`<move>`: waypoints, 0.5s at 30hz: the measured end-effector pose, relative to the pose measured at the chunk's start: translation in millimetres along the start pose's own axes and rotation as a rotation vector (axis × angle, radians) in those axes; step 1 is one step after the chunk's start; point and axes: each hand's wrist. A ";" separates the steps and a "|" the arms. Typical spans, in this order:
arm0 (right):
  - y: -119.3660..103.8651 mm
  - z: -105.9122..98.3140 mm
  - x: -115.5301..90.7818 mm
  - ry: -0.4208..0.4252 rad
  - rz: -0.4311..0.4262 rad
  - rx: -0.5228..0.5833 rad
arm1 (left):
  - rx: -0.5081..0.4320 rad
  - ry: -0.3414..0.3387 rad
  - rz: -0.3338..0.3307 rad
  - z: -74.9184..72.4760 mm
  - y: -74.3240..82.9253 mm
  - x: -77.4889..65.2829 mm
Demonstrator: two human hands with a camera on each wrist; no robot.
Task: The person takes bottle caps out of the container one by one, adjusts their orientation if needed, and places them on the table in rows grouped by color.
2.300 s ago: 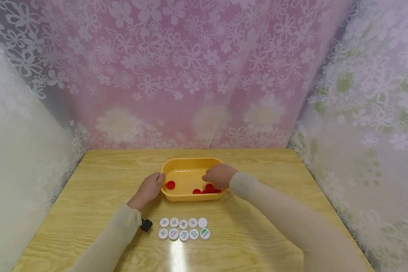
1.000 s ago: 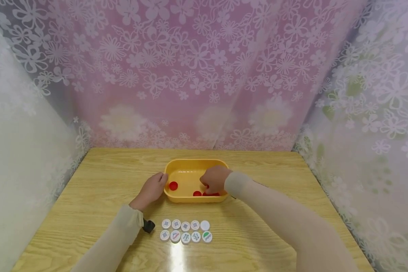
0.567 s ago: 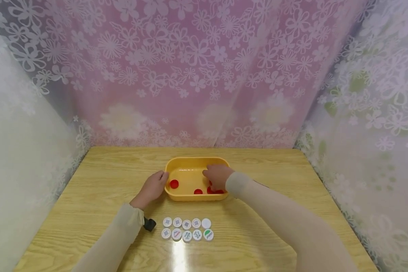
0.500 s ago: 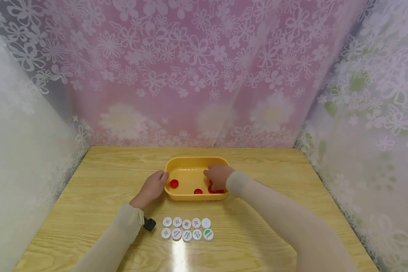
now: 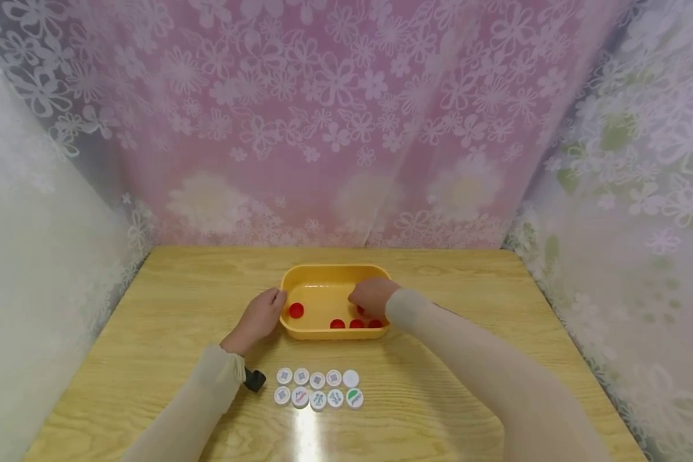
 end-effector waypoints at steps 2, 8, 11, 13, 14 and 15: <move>-0.8 -2.0 4.6 -0.012 -0.017 -0.045 | 0.020 0.016 0.010 -1.6 1.2 -0.3; -1.5 0.5 16.7 -0.021 -0.049 -0.217 | 0.040 0.020 0.008 -5.4 3.9 -2.9; -1.9 2.9 16.0 -0.007 -0.047 -0.206 | 0.038 0.013 0.004 -3.8 4.1 -3.6; -2.5 3.9 13.8 0.000 -0.033 -0.167 | 0.034 0.003 0.000 -2.1 4.3 -3.8; -2.5 4.5 12.3 0.001 -0.025 -0.151 | 0.029 -0.003 -0.001 -1.0 4.3 -3.7; -2.5 5.2 10.9 0.001 -0.014 -0.132 | 0.026 -0.008 -0.001 0.1 4.3 -3.6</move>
Point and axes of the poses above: each hand's wrist, its own x-axis towards the middle knuckle, its own z-axis out of the palm, y = z × x, and after that the axes turned 5 degrees about x, right-handed
